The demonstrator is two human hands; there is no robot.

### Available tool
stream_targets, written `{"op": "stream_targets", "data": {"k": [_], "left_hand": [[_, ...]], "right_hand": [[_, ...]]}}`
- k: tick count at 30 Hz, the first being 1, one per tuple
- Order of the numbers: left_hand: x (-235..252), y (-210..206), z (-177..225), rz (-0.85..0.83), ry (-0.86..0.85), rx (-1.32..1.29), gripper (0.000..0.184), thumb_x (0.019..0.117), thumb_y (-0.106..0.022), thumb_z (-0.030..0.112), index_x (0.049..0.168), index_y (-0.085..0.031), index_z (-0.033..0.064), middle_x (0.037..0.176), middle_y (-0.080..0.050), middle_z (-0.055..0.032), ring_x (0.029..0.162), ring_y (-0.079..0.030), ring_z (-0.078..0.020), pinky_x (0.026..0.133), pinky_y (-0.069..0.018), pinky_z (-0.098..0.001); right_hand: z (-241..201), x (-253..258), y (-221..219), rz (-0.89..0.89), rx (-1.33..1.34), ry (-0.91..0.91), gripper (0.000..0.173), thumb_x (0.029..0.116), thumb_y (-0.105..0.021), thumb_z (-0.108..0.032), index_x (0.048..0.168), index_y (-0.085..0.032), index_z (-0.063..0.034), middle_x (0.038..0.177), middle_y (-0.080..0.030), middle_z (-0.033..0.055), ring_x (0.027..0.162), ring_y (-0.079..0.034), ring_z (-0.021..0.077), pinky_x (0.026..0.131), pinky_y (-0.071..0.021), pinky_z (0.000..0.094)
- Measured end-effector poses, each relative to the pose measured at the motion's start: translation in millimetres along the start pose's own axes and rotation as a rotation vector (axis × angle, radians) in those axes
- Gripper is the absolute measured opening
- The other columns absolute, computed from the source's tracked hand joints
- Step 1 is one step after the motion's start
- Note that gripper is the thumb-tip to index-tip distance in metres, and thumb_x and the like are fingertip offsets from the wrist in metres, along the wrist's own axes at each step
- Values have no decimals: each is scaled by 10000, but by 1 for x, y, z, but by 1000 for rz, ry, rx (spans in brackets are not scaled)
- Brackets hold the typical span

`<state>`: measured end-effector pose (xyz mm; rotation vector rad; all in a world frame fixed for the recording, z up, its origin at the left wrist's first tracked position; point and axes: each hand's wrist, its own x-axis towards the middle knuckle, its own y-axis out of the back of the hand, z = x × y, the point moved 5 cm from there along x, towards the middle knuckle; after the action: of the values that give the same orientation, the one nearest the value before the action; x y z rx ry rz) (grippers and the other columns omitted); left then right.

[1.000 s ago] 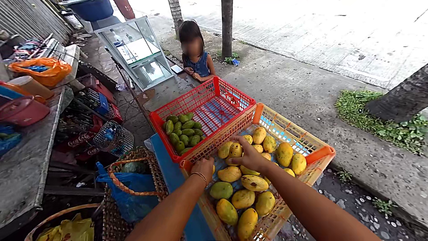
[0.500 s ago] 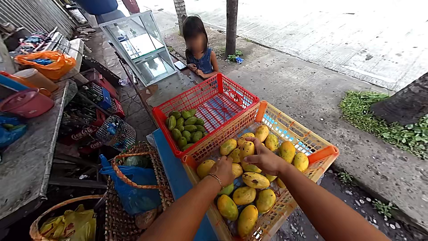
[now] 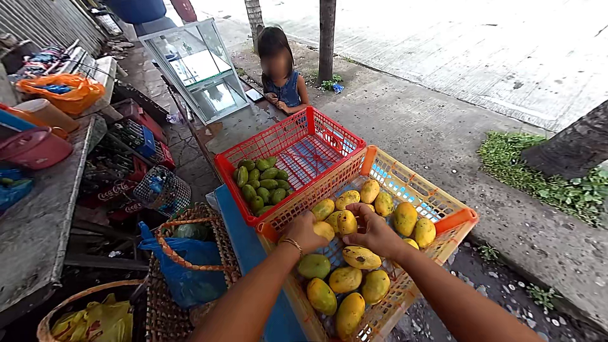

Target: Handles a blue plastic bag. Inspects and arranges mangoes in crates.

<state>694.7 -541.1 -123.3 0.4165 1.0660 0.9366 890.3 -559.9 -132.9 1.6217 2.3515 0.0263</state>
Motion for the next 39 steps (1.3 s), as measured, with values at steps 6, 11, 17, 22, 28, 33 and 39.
{"op": "stream_targets", "data": {"k": [6,11,17,22,28,33,39], "left_hand": [[-35,50,-62,319,-67,-902,371,1018,-635,241,1274,-586,-24,1118,-660,-193,912,-685,-276,784,-595,-414],[-45,32,-89,551,-219,-1040,407,1002,-592,237,1307,-561,-30,1115,-691,-163,935,-716,-225,830,-614,-375],[-46,9,-90,778,-390,-808,606,872,-693,414,1300,-578,1,1138,-713,-86,1047,-699,-134,908,-595,-322],[-46,10,-97,776,-439,-903,632,865,-714,385,1327,-553,-15,1171,-697,-95,1071,-689,-133,923,-588,-306],[-45,13,-96,701,-437,-914,622,870,-724,352,1349,-540,0,1201,-687,-101,1089,-684,-147,942,-580,-318],[-46,16,-95,686,-412,-893,609,876,-716,366,1334,-551,0,1183,-689,-104,1072,-684,-145,933,-577,-321],[-48,19,-95,637,-406,-993,594,905,-689,309,1372,-517,-15,1240,-664,-122,1121,-660,-145,968,-551,-306]], "right_hand": [[3,27,-54,-384,-230,22,632,856,-799,-118,1405,-504,-14,1343,-600,188,1153,-649,279,975,-552,451],[22,53,-98,-480,-328,-46,623,831,-813,-68,1373,-515,8,1311,-602,221,1163,-630,327,1005,-516,503],[26,54,-99,-310,-850,-38,620,882,-709,-53,1459,-486,-34,1487,-476,225,1341,-510,413,1091,-443,570],[1,24,-115,-277,-949,229,384,916,-602,0,1293,-646,-59,1361,-596,190,1325,-488,436,1020,-428,631],[12,17,-151,-815,-1313,113,923,780,-751,66,1559,-426,-309,1580,-404,139,1378,-370,538,831,-472,717],[4,23,-150,-691,-1317,5,753,844,-680,84,1496,-491,-244,1425,-510,273,1272,-468,581,815,-503,704],[-13,20,-126,-286,-957,-279,927,787,-857,-200,1524,-335,9,1527,-305,327,1132,-624,479,927,-556,567]]}}
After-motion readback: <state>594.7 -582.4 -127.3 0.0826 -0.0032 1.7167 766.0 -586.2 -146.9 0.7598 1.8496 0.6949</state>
